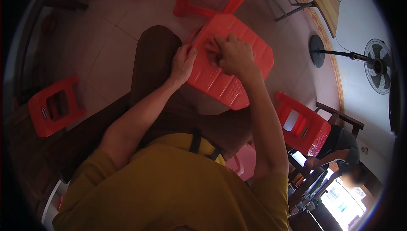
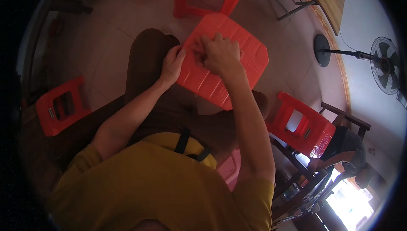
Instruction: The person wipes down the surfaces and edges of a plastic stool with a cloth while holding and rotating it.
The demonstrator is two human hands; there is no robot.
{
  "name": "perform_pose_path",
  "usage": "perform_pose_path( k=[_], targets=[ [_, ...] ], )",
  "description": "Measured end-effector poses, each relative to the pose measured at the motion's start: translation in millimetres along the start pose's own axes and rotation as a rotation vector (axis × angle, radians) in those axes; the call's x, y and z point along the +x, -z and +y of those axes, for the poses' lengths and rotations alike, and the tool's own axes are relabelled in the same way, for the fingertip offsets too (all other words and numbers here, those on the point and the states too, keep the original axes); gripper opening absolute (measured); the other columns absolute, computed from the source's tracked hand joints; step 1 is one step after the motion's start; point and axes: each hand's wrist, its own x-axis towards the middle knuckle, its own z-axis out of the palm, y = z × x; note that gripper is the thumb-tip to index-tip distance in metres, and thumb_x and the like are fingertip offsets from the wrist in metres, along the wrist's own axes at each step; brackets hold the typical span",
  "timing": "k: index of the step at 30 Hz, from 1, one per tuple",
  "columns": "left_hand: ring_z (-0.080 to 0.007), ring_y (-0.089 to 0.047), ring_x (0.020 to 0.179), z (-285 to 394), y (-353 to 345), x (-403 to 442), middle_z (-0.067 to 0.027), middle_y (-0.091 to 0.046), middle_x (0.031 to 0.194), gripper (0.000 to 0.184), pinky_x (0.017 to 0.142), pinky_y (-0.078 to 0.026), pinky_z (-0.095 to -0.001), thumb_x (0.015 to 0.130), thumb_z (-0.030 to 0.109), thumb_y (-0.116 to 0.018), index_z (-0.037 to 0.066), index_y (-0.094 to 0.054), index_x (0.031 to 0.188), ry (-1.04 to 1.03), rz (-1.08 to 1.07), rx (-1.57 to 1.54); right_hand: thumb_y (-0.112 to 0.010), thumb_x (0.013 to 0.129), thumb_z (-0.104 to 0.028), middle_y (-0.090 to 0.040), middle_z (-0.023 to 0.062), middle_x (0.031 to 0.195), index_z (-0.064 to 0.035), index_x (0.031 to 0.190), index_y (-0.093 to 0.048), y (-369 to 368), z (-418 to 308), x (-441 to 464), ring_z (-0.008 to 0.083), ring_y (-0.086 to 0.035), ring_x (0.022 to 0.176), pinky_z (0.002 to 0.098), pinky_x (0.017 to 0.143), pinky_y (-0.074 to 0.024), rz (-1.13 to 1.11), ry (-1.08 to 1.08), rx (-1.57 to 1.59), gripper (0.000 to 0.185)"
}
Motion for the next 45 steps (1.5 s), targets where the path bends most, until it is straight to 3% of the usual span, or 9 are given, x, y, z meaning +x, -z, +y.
perform_pose_path(
  k=[2, 4, 8, 10, 26, 38, 40, 43, 45],
  targets=[
    [-0.0344, -0.057, 0.108, -1.0, -1.1, 1.8, -0.0219, -0.059, 0.113, 0.041, 0.093, -0.044, -0.0386, 0.099, 0.034, -0.050, -0.002, -0.059, 0.116, -0.033, -0.014, -0.029, -0.075, 0.075, -0.042, -0.061, 0.0152, 0.109, -0.0153, 0.116, -0.061, 1.8, -15.6, 15.5, 0.0346, -0.065, 0.097, 0.0486, 0.080, -0.0487, 0.089, 0.040, -0.005, 0.051],
    [-0.0223, -0.058, 0.106, -2.5, -2.3, -0.6, -0.0149, -0.061, 0.113, 0.040, 0.094, -0.043, -0.0326, 0.102, 0.031, -0.046, -0.002, -0.058, 0.120, -0.056, 0.032, -0.045, -0.076, 0.074, -0.042, -0.061, 0.0148, 0.108, -0.0161, 0.116, -0.062, -1.3, -27.0, 27.5, 0.0343, -0.065, 0.097, 0.0486, 0.080, -0.0485, 0.089, 0.025, -0.017, 0.051],
    [-0.0222, -0.058, 0.108, -4.3, 0.5, 1.2, -0.0150, -0.061, 0.114, 0.041, 0.095, -0.043, -0.0322, 0.103, 0.032, -0.046, -0.002, -0.058, 0.120, -0.046, -0.004, -0.035, -0.076, 0.075, -0.041, -0.061, 0.0138, 0.108, -0.0185, 0.117, -0.062, -10.7, -22.1, 24.4, 0.0340, -0.064, 0.095, 0.0488, 0.079, -0.0481, 0.092, 0.003, -0.032, 0.050],
    [-0.0337, -0.057, 0.107, 1.8, 0.7, -0.7, -0.0214, -0.059, 0.113, 0.040, 0.094, -0.044, -0.0383, 0.101, 0.034, -0.046, -0.001, -0.059, 0.116, -0.008, 0.001, -0.013, -0.076, 0.075, -0.040, -0.060, 0.0136, 0.108, -0.0202, 0.117, -0.063, -10.8, -12.9, 14.8, 0.0341, -0.064, 0.095, 0.0489, 0.079, -0.0480, 0.086, -0.020, -0.033, 0.048],
    [-0.0316, -0.058, 0.107, -5.0, -2.4, 5.0, -0.0204, -0.060, 0.113, 0.042, 0.094, -0.044, -0.0372, 0.101, 0.035, -0.046, -0.001, -0.060, 0.117, -0.022, 0.006, 0.000, -0.073, 0.075, -0.022, -0.056, 0.0148, 0.116, -0.0243, 0.126, -0.057, -21.7, 62.1, -74.5, 0.0367, -0.060, 0.105, 0.0505, 0.087, -0.0445, 0.026, -0.266, 0.021, 0.054],
    [-0.0323, -0.059, 0.106, -0.8, -0.8, 0.7, -0.0203, -0.061, 0.113, 0.044, 0.093, -0.045, -0.0374, 0.100, 0.036, -0.046, -0.002, -0.060, 0.116, -0.006, -0.013, 0.009, -0.066, 0.075, -0.016, -0.056, 0.0170, 0.121, -0.0230, 0.131, -0.055, 9.2, 100.4, -25.6, 0.0391, -0.059, 0.111, 0.0526, 0.093, -0.0443, 0.062, -0.406, -0.002, 0.057],
    [-0.0189, -0.059, 0.103, -0.6, -0.4, -0.5, -0.0132, -0.063, 0.110, 0.043, 0.093, -0.044, -0.0314, 0.102, 0.035, -0.046, -0.002, -0.059, 0.119, -0.011, -0.003, 0.023, -0.065, 0.076, -0.018, -0.056, 0.0172, 0.122, -0.0220, 0.130, -0.056, 2.1, 103.5, -16.7, 0.0392, -0.059, 0.112, 0.0522, 0.093, -0.0447, 0.043, -0.416, 0.006, 0.055],
    [-0.0303, -0.060, 0.106, 1.0, 0.3, -1.1, -0.0196, -0.061, 0.114, 0.043, 0.093, -0.045, -0.0368, 0.100, 0.035, -0.046, -0.002, -0.060, 0.117, -0.004, 0.005, 0.032, -0.065, 0.076, -0.019, -0.057, 0.0179, 0.122, -0.0195, 0.126, -0.060, 3.5, 101.2, -8.5, 0.0389, -0.059, 0.113, 0.0514, 0.094, -0.0456, 0.021, -0.452, 0.069, 0.050],
    [-0.0245, -0.059, 0.105, 1.5, 1.8, -1.2, -0.0164, -0.062, 0.113, 0.043, 0.093, -0.045, -0.0338, 0.101, 0.035, -0.046, -0.002, -0.059, 0.118, -0.007, -0.007, 0.032, -0.064, 0.076, -0.020, -0.058, 0.0183, 0.122, -0.0181, 0.123, -0.062, 10.2, 100.5, -9.4, 0.0384, -0.060, 0.113, 0.0509, 0.094, -0.0461, 0.009, -0.481, 0.118, 0.048]
  ],
)
